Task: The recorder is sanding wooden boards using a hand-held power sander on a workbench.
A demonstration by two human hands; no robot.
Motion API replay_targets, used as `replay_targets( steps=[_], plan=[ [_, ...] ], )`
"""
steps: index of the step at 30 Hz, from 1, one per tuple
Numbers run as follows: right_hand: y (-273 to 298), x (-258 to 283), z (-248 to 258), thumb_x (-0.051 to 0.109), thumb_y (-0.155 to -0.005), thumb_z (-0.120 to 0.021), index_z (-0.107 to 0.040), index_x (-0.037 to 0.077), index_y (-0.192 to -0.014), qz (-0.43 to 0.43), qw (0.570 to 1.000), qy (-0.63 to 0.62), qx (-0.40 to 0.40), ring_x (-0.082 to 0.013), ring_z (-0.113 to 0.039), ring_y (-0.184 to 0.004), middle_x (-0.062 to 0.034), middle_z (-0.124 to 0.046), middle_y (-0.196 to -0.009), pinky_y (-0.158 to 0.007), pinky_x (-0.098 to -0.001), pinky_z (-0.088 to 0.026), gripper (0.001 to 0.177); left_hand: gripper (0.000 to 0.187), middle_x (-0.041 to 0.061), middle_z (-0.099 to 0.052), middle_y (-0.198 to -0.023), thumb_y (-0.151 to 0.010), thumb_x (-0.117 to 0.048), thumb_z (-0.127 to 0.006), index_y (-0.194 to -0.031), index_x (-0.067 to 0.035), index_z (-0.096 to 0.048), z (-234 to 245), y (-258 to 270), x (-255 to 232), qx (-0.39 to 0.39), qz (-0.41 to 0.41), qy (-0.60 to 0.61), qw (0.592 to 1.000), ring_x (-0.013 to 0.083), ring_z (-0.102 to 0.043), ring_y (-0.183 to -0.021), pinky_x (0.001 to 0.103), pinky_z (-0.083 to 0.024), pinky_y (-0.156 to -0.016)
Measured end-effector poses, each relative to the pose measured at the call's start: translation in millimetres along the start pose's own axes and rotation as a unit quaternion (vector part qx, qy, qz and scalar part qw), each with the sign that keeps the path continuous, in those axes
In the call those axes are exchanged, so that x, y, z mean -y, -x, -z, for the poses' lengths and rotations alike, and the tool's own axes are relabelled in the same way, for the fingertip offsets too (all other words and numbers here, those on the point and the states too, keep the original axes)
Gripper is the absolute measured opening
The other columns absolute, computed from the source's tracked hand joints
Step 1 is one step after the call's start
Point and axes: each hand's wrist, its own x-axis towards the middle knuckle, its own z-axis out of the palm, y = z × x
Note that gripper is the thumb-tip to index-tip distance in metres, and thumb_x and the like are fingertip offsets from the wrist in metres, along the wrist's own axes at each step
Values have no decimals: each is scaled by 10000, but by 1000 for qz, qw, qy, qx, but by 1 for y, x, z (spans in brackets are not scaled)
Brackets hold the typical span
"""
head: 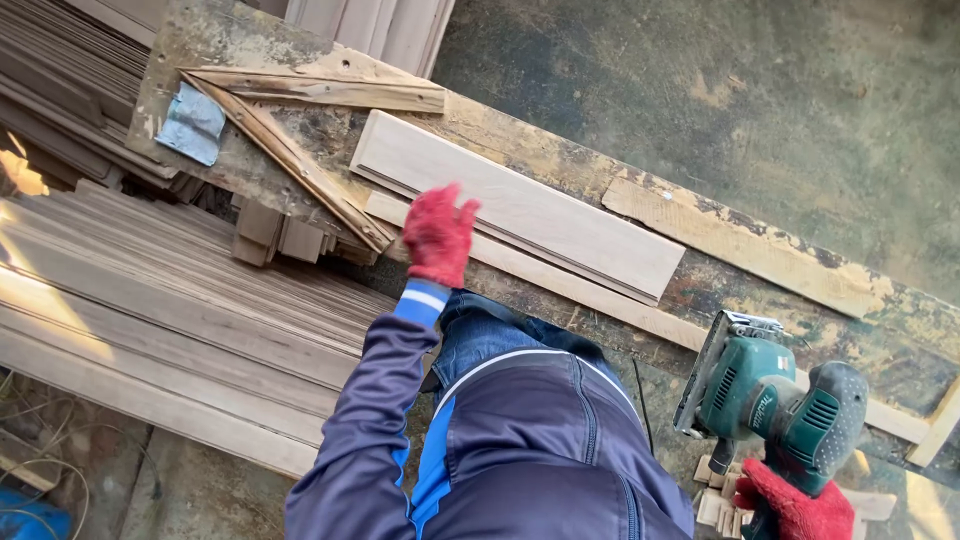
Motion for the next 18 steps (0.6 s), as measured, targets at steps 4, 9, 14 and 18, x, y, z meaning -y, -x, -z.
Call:
replay_targets(
  steps=[4,9,14,18],
  plan=[
    [-14,-27,7,55,-876,-791,-661,-143,-1086,-2,999,-40,2,-379,-632,-665,-284,-656,-812,-587,-430,-470,316,895,160,-34,-1742,-1013,-743,-374,-1696,-200,-178,-15,-27,-34,165,-189,-108,962,424,11,-1591,683,38,-1247],
    [24,0,-4,15,-846,-771,-686,-111,-1103,2,998,-60,-12,-348,-651,-674,-249,-673,-811,-598,-414,-501,299,955,171,-32,-1733,-955,-806,-418,-1704,-239,-242,-27,-39,-4,175,-207,-66,960,432,25,-1579,787,83,-1156],
    [34,30,-20,-11,-824,-773,-676,-94,-1161,7,998,-61,4,-374,-659,-654,-257,-674,-830,-591,-420,-504,360,980,178,-28,-1734,-932,-837,-397,-1693,-229,-292,-6,-65,42,186,-173,-58,965,447,30,-1574,796,88,-1150],
    [31,63,-40,-5,-767,-828,-715,-82,-1066,31,999,22,25,-287,-637,-678,-222,-726,-842,-563,-371,-460,329,914,170,-1,-1733,-1017,-765,-409,-1711,-202,-218,-13,-73,68,186,-181,-81,962,419,52,-1578,731,65,-1202]
  ],
)
